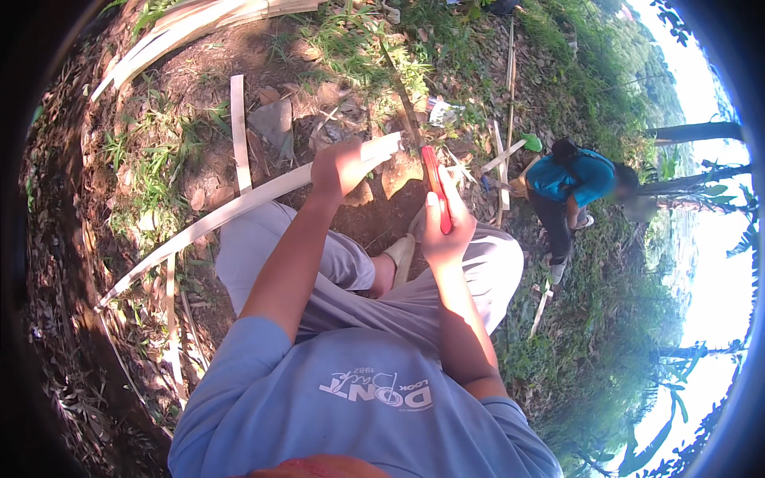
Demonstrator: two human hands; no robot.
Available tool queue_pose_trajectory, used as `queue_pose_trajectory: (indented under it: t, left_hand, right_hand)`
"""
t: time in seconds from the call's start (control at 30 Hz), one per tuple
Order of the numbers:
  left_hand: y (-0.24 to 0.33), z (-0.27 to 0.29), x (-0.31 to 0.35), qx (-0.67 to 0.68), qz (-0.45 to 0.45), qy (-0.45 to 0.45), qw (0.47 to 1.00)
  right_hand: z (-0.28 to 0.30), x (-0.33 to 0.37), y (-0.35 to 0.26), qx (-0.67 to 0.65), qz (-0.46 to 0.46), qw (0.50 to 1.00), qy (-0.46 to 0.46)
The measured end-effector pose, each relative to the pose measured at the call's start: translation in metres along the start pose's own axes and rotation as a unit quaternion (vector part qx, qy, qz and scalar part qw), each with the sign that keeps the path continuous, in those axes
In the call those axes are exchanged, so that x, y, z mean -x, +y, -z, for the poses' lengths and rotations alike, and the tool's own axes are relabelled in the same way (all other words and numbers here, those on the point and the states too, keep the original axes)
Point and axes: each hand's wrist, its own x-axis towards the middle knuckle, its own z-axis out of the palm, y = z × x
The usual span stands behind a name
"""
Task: The person sits on the ground and uses a red-handled knife to shave thin strips from a piece of light-colored wood. They hold the wood against their leg and repeatedly scrape the blade along its length to create fine shavings. The person occasionally pauses to inspect the wood or adjust their grip.
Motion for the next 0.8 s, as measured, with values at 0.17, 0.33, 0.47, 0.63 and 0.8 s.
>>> queue_pose_trajectory:
  t: [0.17,0.33,0.47,0.63,0.8]
  left_hand:
    - [-0.035,-0.027,0.012,-0.089,0.059,-0.041,0.993]
    - [-0.049,-0.023,0.028,-0.145,0.068,-0.095,0.983]
    - [-0.045,-0.004,0.036,-0.146,0.021,-0.086,0.985]
    - [-0.038,0.011,0.034,-0.139,0.004,-0.043,0.989]
    - [-0.018,0.047,0.03,-0.084,0.007,0.014,0.996]
  right_hand:
    - [-0.022,-0.007,0.017,0.038,0.098,0.994,-0.035]
    - [-0.03,-0.007,0.031,-0.023,0.01,0.999,-0.048]
    - [-0.032,-0.001,0.032,-0.053,-0.032,0.997,-0.049]
    - [-0.034,0.002,0.029,-0.041,0.007,0.998,-0.057]
    - [-0.024,0.005,0.022,-0.097,-0.052,0.993,-0.039]
